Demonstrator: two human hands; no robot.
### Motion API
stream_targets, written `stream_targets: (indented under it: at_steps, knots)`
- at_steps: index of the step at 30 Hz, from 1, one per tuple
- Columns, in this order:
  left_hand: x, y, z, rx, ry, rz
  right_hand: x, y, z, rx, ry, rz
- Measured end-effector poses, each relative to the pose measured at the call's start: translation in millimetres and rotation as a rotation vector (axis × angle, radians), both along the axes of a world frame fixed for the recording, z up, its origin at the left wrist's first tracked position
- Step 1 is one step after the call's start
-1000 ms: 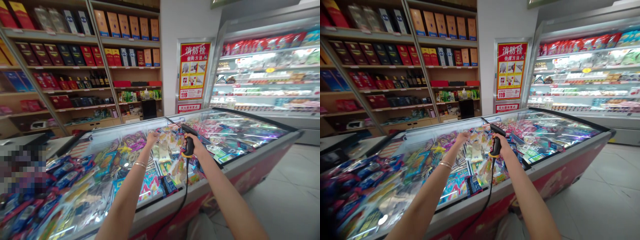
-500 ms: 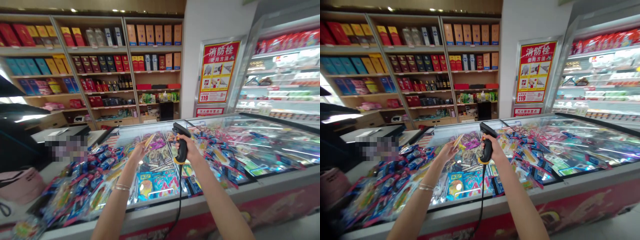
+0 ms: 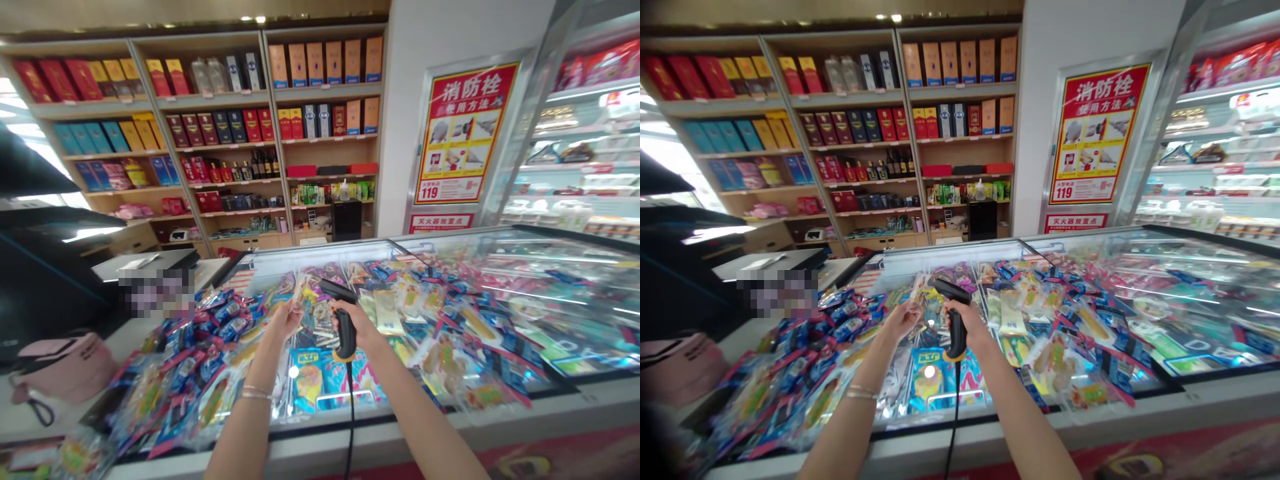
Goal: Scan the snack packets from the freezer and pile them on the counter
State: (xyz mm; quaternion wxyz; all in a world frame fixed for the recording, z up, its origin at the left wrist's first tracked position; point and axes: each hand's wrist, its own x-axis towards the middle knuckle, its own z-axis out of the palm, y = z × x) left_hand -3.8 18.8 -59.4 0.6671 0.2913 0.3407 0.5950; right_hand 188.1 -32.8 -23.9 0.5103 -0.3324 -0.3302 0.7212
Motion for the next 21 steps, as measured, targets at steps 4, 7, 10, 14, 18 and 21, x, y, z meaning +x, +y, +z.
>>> stream_targets:
  at_steps: [4,7,10,14,18,21]
  knots:
    - [1.5,-3.1,3.0,-0.052,-0.086,-0.005,-0.9,-2.3,-3.8,0.06,-0.111,-0.098]
    - [2.7,-5.8,6.5,-0.108,-0.202,-0.004,-2.1,-2.1,-4.3,0.063,-0.126,-0.113]
    - [4.2,-7.5,8.9,-0.142,-0.285,-0.009,-1.8,-2.8,-2.2,0.044,-0.091,-0.12]
    - [5.4,-7.1,8.6,-0.162,-0.308,-0.022,0.4,-5.0,0.9,0.041,-0.072,-0.116]
    - [4.8,-5.4,6.8,-0.178,-0.285,-0.043,1.9,-4.7,0.3,0.025,-0.09,-0.127]
    - [4.2,-5.0,6.5,-0.178,-0.277,-0.048,2.3,-3.5,-1.7,0.027,-0.091,-0.124]
